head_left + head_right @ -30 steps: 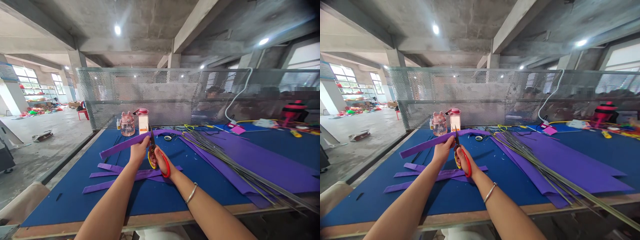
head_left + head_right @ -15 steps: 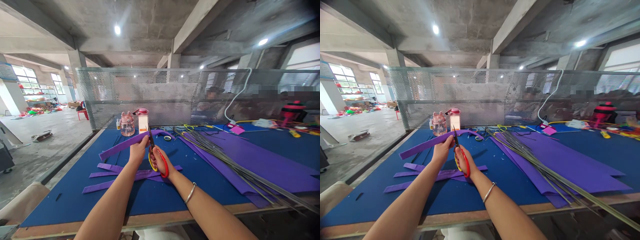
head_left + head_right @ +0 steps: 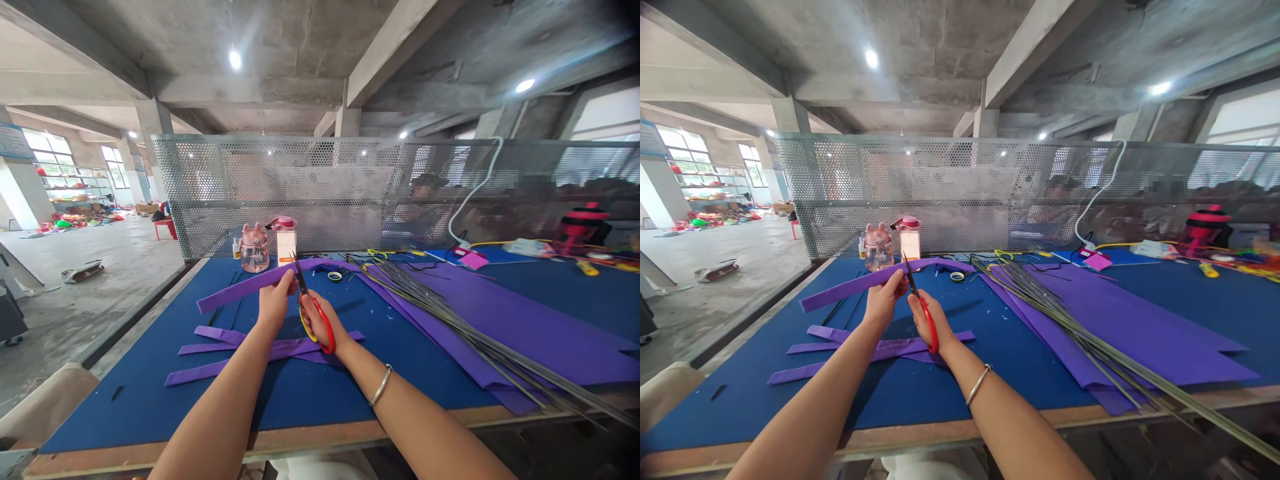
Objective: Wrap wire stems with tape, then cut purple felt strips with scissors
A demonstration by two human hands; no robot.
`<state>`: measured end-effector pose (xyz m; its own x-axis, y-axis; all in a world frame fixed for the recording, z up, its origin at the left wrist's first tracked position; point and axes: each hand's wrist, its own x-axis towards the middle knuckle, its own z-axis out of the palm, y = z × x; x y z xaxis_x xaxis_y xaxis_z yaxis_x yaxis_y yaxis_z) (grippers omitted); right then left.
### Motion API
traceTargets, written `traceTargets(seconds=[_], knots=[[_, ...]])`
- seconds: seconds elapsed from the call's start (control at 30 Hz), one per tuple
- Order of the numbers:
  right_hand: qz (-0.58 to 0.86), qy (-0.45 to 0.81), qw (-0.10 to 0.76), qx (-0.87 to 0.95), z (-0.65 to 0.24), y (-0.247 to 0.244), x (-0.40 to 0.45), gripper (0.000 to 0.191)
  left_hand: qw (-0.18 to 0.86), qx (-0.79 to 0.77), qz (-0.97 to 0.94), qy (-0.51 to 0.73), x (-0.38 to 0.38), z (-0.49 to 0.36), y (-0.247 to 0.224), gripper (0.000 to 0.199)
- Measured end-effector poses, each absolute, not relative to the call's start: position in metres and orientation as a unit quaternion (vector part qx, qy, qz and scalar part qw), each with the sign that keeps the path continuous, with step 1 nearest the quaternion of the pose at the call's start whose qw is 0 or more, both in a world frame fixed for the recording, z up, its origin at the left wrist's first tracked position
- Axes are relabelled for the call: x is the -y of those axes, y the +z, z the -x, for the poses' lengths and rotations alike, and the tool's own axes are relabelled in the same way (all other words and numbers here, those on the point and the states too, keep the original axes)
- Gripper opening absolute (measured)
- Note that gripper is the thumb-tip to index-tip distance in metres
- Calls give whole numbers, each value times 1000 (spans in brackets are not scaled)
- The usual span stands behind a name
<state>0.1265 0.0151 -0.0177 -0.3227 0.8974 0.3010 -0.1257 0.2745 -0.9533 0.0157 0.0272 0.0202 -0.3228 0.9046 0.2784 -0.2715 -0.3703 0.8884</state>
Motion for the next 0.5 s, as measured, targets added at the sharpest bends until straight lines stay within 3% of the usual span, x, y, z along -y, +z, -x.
traceTargets(seconds=[0.5], knots=[[242,486,498,676,-128,-21,-14,56,343,-424,-455,704,-22,-16,24,32]])
